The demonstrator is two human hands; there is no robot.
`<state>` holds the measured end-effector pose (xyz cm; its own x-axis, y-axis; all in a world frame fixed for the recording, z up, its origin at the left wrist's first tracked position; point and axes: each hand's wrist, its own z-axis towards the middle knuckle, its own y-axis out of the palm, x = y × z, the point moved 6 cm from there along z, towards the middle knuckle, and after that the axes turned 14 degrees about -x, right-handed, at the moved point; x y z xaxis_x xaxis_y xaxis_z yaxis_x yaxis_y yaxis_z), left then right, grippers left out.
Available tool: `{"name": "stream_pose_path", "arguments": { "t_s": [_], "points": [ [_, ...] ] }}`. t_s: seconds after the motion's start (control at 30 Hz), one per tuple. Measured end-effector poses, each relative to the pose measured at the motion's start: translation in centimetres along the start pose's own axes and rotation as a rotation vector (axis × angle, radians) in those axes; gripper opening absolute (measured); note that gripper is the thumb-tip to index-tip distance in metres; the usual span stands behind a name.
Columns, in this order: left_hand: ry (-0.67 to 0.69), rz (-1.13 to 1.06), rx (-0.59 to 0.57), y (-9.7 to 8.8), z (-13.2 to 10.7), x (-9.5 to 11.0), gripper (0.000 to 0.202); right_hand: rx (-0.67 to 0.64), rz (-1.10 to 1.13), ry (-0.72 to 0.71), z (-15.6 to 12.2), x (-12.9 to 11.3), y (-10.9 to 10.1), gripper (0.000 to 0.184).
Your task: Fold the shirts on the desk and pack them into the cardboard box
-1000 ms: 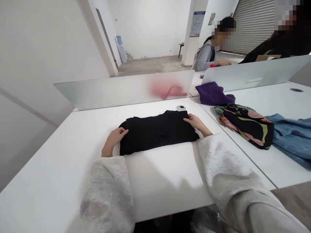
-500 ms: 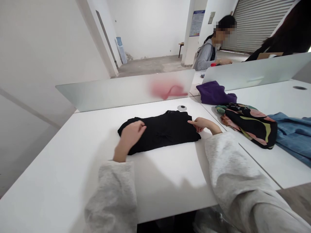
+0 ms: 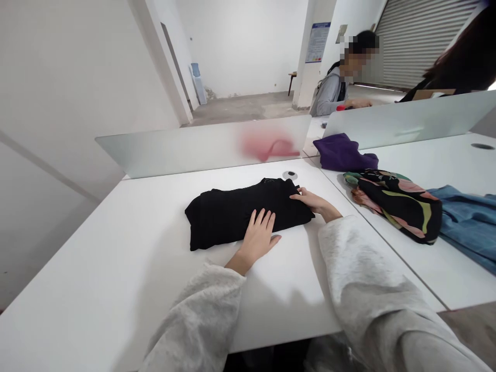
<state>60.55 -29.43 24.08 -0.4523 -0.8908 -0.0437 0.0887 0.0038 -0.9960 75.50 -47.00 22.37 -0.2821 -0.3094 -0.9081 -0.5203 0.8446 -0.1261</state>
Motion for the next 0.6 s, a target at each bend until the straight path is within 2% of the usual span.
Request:
{"name": "stream_pose_path", "arguments": {
  "t_s": [0.17,0.3,0.37,0.47,0.53,0.6],
  "points": [
    [-0.110,-0.018,0.024,0.3,2.4,1.0,0.065,0.115,0.227,-0.053,0.8,0.4,0.9,0.030],
    [-0.141,-0.079,0.066,0.6,5.0,2.4,0.064,0.072,0.365,-0.089,1.2,0.4,2.1,0.014],
    [-0.162,-0.122,0.088,0.6,5.8,2.6,0.064,0.014,0.405,-0.119,1.0,0.2,2.8,0.017],
    [-0.207,-0.203,0.111,0.5,6.0,2.1,0.062,-0.085,0.600,-0.186,0.7,0.4,4.2,0.033],
    [-0.214,-0.263,0.118,0.3,5.7,1.6,0.060,-0.086,0.729,-0.261,0.5,0.6,5.0,0.035],
    [-0.196,-0.328,0.125,-0.2,5.2,1.5,0.056,-0.052,0.761,-0.346,0.2,0.8,5.9,0.032]
  ]
}}
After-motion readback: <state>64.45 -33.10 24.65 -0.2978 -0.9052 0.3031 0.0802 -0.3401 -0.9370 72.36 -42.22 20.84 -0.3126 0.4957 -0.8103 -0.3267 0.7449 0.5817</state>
